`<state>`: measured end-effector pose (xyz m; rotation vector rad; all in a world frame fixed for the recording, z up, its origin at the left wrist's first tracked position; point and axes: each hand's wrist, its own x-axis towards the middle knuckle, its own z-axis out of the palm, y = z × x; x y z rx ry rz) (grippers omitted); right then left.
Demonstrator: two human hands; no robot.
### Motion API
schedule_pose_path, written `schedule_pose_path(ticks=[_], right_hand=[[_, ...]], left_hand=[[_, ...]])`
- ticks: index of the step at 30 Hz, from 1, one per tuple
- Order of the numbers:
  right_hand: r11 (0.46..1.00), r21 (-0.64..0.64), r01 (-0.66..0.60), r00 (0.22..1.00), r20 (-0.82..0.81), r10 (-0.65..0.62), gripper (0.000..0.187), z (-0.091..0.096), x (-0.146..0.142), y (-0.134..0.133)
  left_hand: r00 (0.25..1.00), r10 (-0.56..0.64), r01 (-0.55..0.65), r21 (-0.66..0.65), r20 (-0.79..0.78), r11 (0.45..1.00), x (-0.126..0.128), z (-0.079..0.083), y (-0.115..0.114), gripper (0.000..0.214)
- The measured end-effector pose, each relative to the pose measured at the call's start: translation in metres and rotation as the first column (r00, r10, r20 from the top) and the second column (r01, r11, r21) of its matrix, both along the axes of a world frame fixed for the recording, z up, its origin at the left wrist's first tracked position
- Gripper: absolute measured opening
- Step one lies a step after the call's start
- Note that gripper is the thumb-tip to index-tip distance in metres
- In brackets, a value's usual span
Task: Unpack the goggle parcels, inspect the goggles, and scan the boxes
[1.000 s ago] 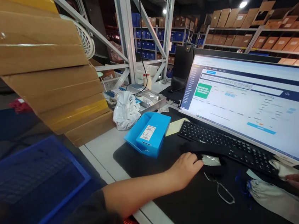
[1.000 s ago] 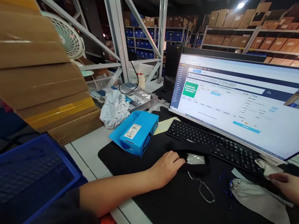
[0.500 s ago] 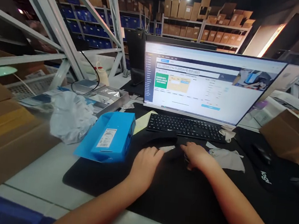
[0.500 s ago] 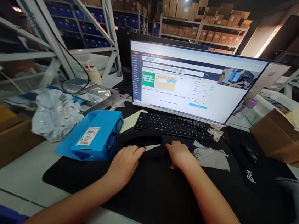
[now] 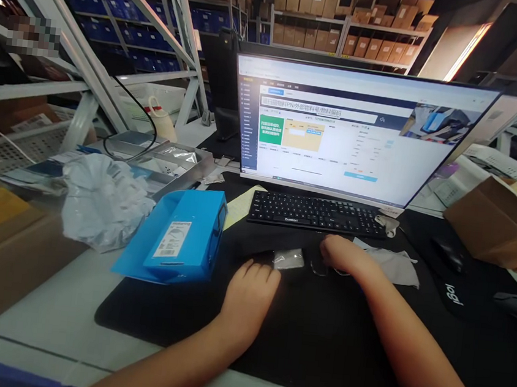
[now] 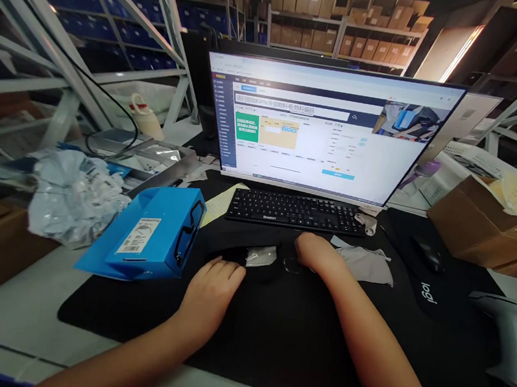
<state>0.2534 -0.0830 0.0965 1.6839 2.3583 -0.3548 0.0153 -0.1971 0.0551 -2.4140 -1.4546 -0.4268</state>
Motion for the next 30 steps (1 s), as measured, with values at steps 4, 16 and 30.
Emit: schedule_pose_path(ticks=[4,16,30], right_hand=[[0.999,-0.041,0.011,1.0,-0.023,-0.012,0.033,0.001,0.005,0.005],[0.993,-0.025,0.111,0.983,-0.147,-0.114,0.018,0.043,0.026,-0.008],[0.749,0.555,-0.363,0.789,-0.245,0.564,0.015,-0.005,-0.082,-0.039]], left_hand=[[0.997,-0.048,0.048,-0.002,0.068,0.999,-0.002,-0.001,0.003,0.03],[0.983,-0.166,0.179,-0.226,0.075,0.958,-0.002,-0.005,0.015,0.033],[0.976,-0.219,0.219,0.146,-0.016,0.965,0.0,-0.018,0.018,0.034]])
